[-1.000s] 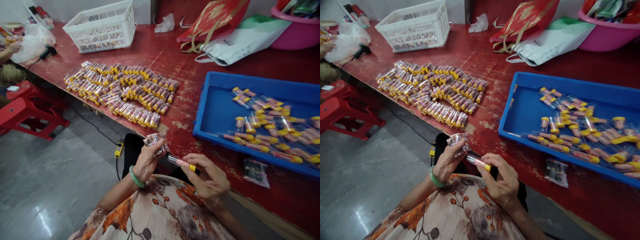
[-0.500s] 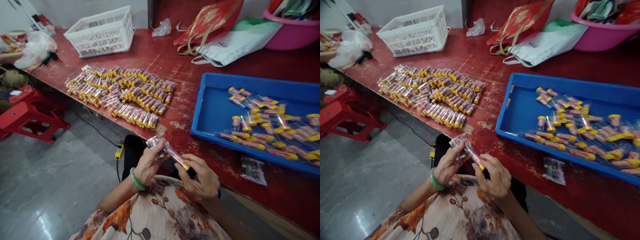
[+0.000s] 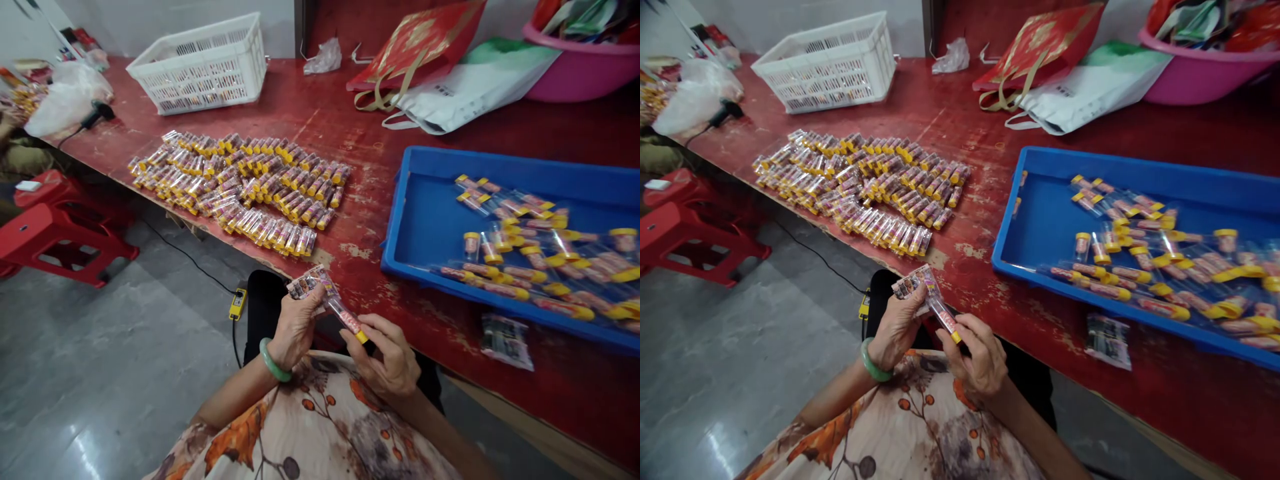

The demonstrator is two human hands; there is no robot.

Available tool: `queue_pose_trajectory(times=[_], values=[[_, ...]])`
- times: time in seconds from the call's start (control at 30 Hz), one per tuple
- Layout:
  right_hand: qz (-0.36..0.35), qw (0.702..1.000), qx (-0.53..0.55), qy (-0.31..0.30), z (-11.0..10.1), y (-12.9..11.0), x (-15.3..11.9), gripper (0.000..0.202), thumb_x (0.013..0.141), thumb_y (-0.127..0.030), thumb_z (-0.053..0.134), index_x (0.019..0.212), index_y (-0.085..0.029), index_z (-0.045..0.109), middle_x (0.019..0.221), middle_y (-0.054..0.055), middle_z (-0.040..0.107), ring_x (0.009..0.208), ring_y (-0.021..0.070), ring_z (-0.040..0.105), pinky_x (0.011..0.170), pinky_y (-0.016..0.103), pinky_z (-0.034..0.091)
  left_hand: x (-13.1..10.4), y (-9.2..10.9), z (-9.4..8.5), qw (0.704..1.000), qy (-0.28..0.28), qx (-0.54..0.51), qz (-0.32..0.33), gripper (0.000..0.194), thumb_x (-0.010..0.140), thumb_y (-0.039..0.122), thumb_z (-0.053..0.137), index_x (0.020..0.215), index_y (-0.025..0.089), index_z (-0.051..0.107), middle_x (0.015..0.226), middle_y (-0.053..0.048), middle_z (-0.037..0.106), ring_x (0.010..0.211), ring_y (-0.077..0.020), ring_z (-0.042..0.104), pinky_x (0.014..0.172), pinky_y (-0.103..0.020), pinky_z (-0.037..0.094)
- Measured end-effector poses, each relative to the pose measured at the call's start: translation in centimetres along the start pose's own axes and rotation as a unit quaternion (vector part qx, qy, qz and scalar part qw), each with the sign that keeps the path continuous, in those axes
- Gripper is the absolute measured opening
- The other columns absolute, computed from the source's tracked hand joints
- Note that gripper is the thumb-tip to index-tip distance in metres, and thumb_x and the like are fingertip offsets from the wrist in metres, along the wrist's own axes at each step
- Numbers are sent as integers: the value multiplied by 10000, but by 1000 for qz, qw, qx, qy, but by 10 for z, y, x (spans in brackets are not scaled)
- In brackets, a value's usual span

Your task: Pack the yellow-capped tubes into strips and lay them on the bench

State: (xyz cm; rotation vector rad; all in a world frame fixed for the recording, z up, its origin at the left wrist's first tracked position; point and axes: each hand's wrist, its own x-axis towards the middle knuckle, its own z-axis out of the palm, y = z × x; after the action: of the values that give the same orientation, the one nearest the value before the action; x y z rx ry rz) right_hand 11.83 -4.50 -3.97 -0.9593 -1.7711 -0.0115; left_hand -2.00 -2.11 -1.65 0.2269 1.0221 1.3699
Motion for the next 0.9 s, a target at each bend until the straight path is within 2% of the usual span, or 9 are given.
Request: queue_pose_trajectory(times=[0.1,0.27,0.4,0.57,0.7,0.9], values=[[51,998,36,24,3,1,0,380,731,-78,738,1054,-177,565,949,69,670,796,177,680,693,292,577,0,-1,-1,1000,-9,7,-3,344,671,315,813,934,124,701,896,-52,706,745,-152,660,682,-286,561],[-25,999,-37,-1,8,6,-5,454,700,-100,783,1083,-193,556,948,64,672,797,168,682,681,262,574,2,-4,-4,1000,-10,7,4,299,677,281,811,909,127,702,847,-34,703,710,-134,655,684,-275,561],[37,999,28,-8,10,7,-4,424,735,-101,752,1095,-195,549,954,76,648,818,182,671,691,296,584,1,-6,-4,1000,-14,21,-9,319,656,312,821,884,125,699,818,-38,705,679,-143,657,647,-273,555],[-13,993,74,-89,8,13,3,392,791,-133,704,1143,-228,559,987,77,631,956,227,645,775,352,579,-1,-2,-4,999,-23,17,-16,288,631,257,838,837,121,689,748,-11,687,632,-109,627,645,-237,527],[70,970,175,-156,2,20,11,306,863,-186,615,1161,-192,545,1082,114,601,951,207,623,759,335,569,0,3,-6,998,-45,18,-50,305,623,246,844,861,120,700,791,-30,709,670,-130,647,680,-261,535],[146,968,168,-116,3,23,23,383,761,-178,706,1101,-223,535,1085,63,562,670,114,548,651,305,530,-6,3,-3,986,-96,56,-123,356,587,250,866,873,101,715,788,-54,717,660,-140,653,652,-250,528]])
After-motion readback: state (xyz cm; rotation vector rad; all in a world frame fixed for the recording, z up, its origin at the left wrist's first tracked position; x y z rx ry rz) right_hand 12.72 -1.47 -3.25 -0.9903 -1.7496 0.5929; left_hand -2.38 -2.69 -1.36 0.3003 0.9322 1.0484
